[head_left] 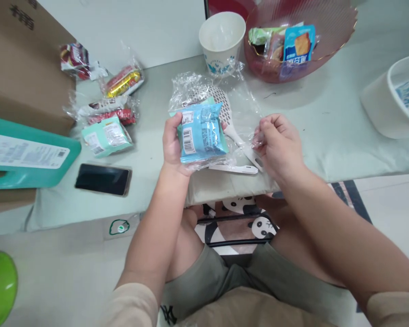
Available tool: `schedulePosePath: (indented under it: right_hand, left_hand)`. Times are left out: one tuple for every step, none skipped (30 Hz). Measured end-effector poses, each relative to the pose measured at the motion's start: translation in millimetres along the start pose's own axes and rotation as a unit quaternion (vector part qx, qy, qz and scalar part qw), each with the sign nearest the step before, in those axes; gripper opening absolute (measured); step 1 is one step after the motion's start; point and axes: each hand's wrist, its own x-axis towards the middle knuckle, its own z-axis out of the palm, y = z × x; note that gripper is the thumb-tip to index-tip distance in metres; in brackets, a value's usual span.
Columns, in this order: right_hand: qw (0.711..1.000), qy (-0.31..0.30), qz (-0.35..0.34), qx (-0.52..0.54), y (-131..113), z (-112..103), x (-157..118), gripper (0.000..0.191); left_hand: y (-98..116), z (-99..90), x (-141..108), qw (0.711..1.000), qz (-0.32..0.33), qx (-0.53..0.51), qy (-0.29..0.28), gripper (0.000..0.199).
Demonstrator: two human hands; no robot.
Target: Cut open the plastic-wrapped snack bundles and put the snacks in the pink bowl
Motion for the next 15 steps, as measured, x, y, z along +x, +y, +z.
schedulePosePath:
  right_hand:
    - [1.0, 0.004, 0.02, 0.007, -1.3, 1.2, -1.1, 0.034]
    - [0.999, 0.001, 0.037, 0.011, -3.0, 2.4, -3.1, 0.032]
    - [0.999, -0.009, 0.049, 0.01, -4.8, 3.2, -5.7, 0.033]
    - [0.998, -0.027, 0.053, 0.003, -6.0, 3.6, -8.5, 0.036]
    - [0.998, -0.049, 0.049, -0.01, -6.5, 3.6, -11.1, 0.04]
    - [0.996, -0.072, 0.038, -0.027, -6.2, 3.1, -13.3, 0.044]
    - [0.994, -0.092, 0.021, -0.045, -5.3, 2.4, -14.8, 0.047]
    - [0.993, -0.104, 0.001, -0.061, -4.0, 1.5, -15.5, 0.047]
    - [0.992, -0.105, -0.02, -0.073, -2.9, 0.5, -15.6, 0.046]
    - [0.991, -0.099, -0.036, -0.081, -2.3, -0.5, -15.0, 0.042]
    - [0.991, -0.087, -0.049, -0.089, -2.3, -1.4, -14.0, 0.035]
    - [0.991, -0.07, -0.056, -0.097, -3.1, -2.2, -12.6, 0.025]
    - [0.992, -0.05, -0.058, -0.104, -4.3, -3.0, -11.1, 0.017]
    - [0.992, -0.03, -0.055, -0.111, -5.9, -3.7, -9.4, 0.012]
    - [0.992, -0.014, -0.046, -0.117, -7.4, -4.6, -7.7, 0.011]
  left_hand:
    - [-0.9, -0.1, 1.1, 1.0, -0.004, -0.009, -0.004, 0.051]
    - [-1.9, -0.2, 2.3, 1.0, -0.011, -0.017, -0.003, 0.051]
    - [-2.8, -0.2, 3.5, 0.999, -0.02, -0.025, 0.004, 0.05]
    - [-3.5, -0.2, 4.5, 0.999, -0.028, -0.032, 0.016, 0.048]
    - [-4.2, -0.2, 5.3, 0.998, -0.033, -0.041, 0.03, 0.046]
    - [-4.8, -0.3, 5.9, 0.997, -0.038, -0.047, 0.043, 0.043]
    - [-5.4, -0.3, 6.3, 0.996, -0.044, -0.049, 0.052, 0.04]
    - [-6.0, -0.3, 6.8, 0.996, -0.053, -0.047, 0.056, 0.038]
    - [-6.6, -0.3, 7.3, 0.996, -0.062, -0.041, 0.055, 0.036]
    - [-7.1, -0.4, 7.9, 0.995, -0.072, -0.032, 0.054, 0.034]
    - [-7.5, -0.6, 8.6, 0.995, -0.08, -0.025, 0.055, 0.032]
    - [-7.6, -0.9, 9.5, 0.994, -0.085, -0.02, 0.059, 0.031]
    - [-7.3, -1.3, 10.4, 0.994, -0.082, -0.02, 0.067, 0.029]
    - [-6.6, -1.9, 11.2, 0.994, -0.077, -0.024, 0.078, 0.028]
    - [-5.5, -2.5, 11.8, 0.993, -0.076, -0.031, 0.086, 0.027]
